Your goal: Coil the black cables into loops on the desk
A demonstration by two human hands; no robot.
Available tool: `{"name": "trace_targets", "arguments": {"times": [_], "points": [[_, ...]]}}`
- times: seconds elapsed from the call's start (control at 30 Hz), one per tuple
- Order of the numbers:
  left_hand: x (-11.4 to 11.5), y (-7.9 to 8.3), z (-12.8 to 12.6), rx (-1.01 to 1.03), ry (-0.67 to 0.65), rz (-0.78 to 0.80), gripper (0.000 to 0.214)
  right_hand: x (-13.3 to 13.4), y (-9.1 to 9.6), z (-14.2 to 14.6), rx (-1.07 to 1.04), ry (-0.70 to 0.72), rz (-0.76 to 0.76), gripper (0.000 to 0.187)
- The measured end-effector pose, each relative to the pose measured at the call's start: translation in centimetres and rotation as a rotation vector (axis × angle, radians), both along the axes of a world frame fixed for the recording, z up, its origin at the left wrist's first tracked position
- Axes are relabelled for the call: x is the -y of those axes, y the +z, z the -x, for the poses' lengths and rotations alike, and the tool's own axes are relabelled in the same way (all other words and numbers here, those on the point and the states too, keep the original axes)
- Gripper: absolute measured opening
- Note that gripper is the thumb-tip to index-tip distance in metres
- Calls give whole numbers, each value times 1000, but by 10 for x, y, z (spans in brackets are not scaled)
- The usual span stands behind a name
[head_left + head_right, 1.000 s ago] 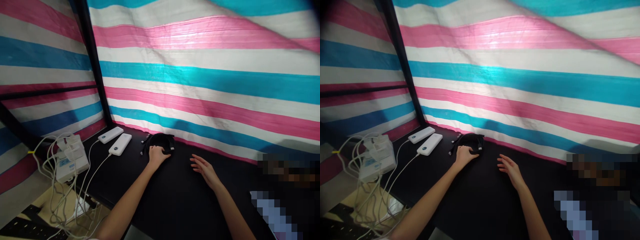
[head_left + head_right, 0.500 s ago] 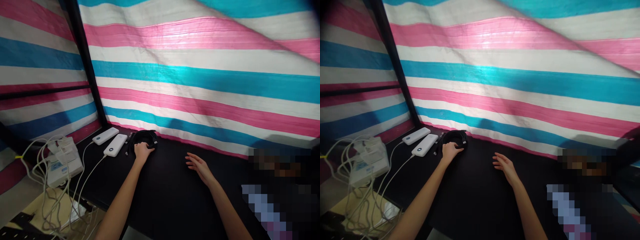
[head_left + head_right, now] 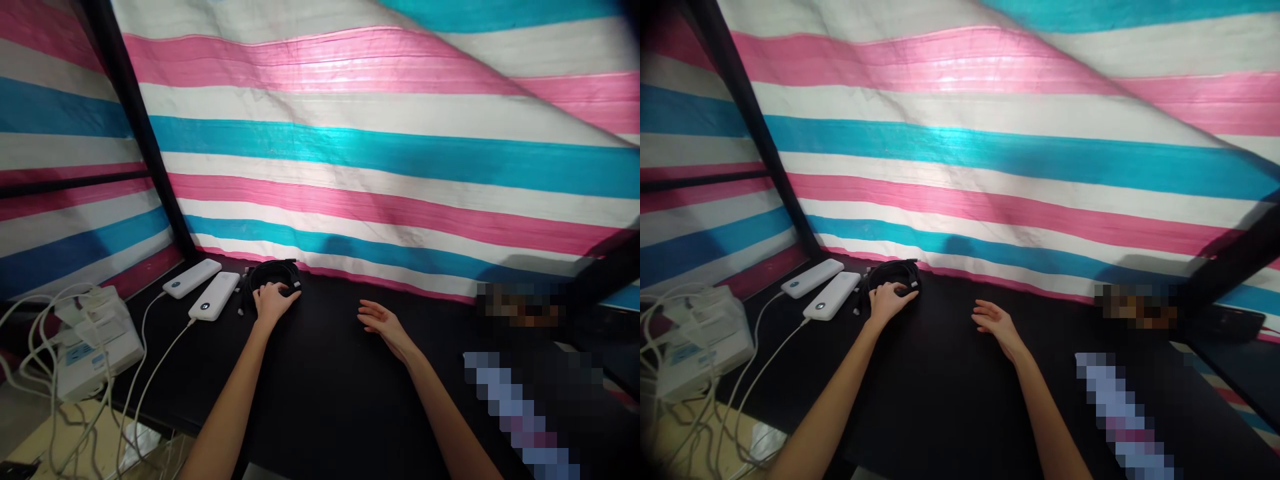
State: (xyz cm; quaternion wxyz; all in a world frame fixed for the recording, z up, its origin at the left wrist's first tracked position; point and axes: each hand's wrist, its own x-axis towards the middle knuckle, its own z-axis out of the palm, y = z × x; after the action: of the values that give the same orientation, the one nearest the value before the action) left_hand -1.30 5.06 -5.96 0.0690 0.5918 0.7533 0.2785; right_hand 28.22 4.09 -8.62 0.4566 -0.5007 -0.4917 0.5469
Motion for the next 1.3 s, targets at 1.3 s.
{"name": "trace_targets", "arguments": {"times": [1.3], "points": [[-1, -4, -11, 44, -58, -255, 23, 5, 15, 4, 23, -3, 32, 42]]}}
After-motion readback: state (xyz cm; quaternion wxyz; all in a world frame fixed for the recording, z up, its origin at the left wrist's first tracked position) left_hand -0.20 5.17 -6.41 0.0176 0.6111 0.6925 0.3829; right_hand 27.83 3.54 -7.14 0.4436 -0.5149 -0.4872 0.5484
